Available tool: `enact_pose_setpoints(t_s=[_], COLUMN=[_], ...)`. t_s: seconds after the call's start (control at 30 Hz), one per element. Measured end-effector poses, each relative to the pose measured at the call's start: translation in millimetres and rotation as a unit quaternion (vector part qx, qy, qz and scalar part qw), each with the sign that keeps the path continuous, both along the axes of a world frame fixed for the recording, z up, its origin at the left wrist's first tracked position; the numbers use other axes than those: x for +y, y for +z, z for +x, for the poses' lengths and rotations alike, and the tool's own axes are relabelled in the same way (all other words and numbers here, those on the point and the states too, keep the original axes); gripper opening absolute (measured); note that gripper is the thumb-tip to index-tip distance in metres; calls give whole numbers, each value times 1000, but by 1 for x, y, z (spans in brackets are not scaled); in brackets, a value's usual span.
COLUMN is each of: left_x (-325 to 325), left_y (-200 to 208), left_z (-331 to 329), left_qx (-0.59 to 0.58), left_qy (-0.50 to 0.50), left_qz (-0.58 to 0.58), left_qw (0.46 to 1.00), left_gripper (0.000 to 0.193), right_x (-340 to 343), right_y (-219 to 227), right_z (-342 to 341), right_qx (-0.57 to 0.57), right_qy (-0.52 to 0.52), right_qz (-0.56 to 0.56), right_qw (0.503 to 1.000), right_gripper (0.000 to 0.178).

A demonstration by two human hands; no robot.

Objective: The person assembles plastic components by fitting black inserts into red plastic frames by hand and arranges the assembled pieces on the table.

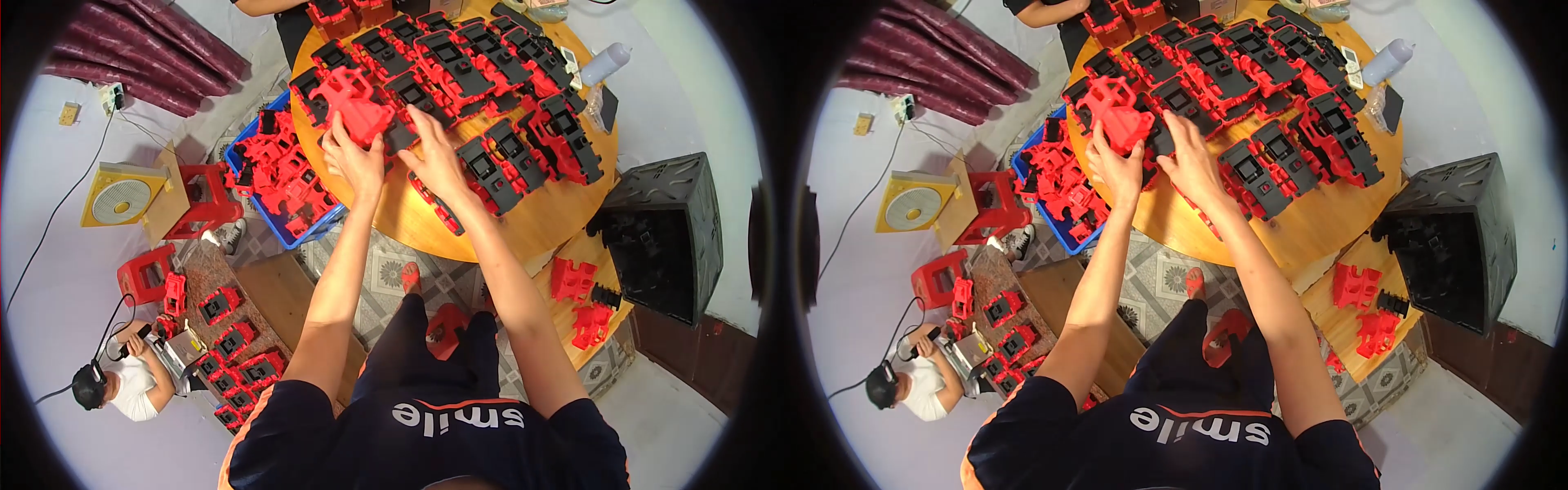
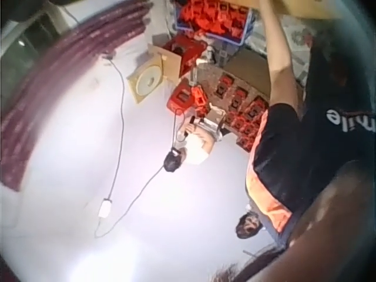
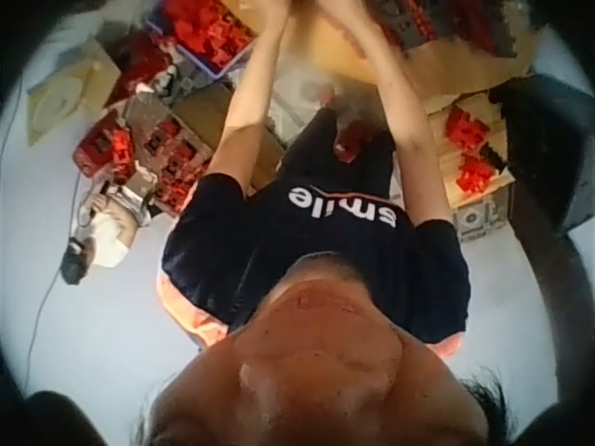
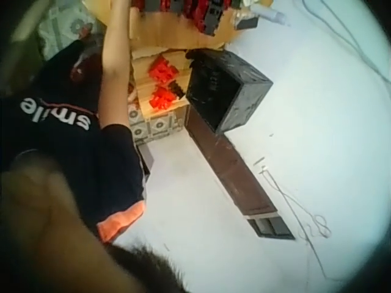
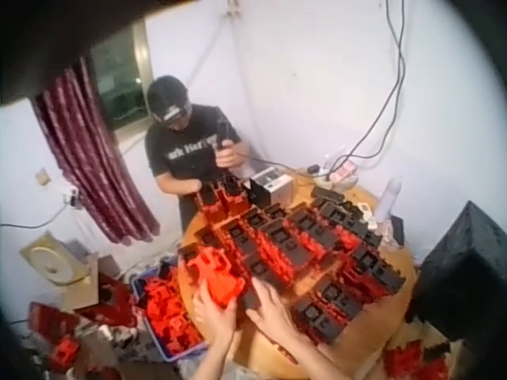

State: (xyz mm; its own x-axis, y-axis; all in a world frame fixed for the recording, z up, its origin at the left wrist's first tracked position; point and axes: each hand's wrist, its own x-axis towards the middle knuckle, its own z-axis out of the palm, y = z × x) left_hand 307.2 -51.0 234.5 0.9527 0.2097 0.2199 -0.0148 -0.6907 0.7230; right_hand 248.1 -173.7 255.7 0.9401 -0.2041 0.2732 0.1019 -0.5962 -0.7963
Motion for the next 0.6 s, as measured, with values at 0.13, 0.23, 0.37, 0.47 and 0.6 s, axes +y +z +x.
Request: enact_pose_setpoints(t_s=[0.13, 0.23, 0.37, 0.47, 0.6], left_x=[-3, -24, -19, -27, -29], left_y=[5, 20, 30, 36, 13], left_z=[-2, -7, -12, -17, -6], left_qx=[-153, -201, -210, -206, -132], left_qy=[-131, -234, -324, -336, -218], left_qz=[-44, -80, -114, -148, -159], left_qw=[979, 948, 915, 907, 954], left_gripper=[64, 62, 56, 49, 56], right_x=[16, -1, 7, -6, -14], right_y=[-12, -53, -12, -4, 4], right_z=[25, 39, 27, 32, 30], right_qx=[33, -80, -8, -53, -31], right_qy=[28, 3, -75, -61, -144], right_qz=[17, 228, 473, 542, 522], right_qw=[999, 970, 878, 837, 840], right_gripper=[85, 86, 80, 70, 65])
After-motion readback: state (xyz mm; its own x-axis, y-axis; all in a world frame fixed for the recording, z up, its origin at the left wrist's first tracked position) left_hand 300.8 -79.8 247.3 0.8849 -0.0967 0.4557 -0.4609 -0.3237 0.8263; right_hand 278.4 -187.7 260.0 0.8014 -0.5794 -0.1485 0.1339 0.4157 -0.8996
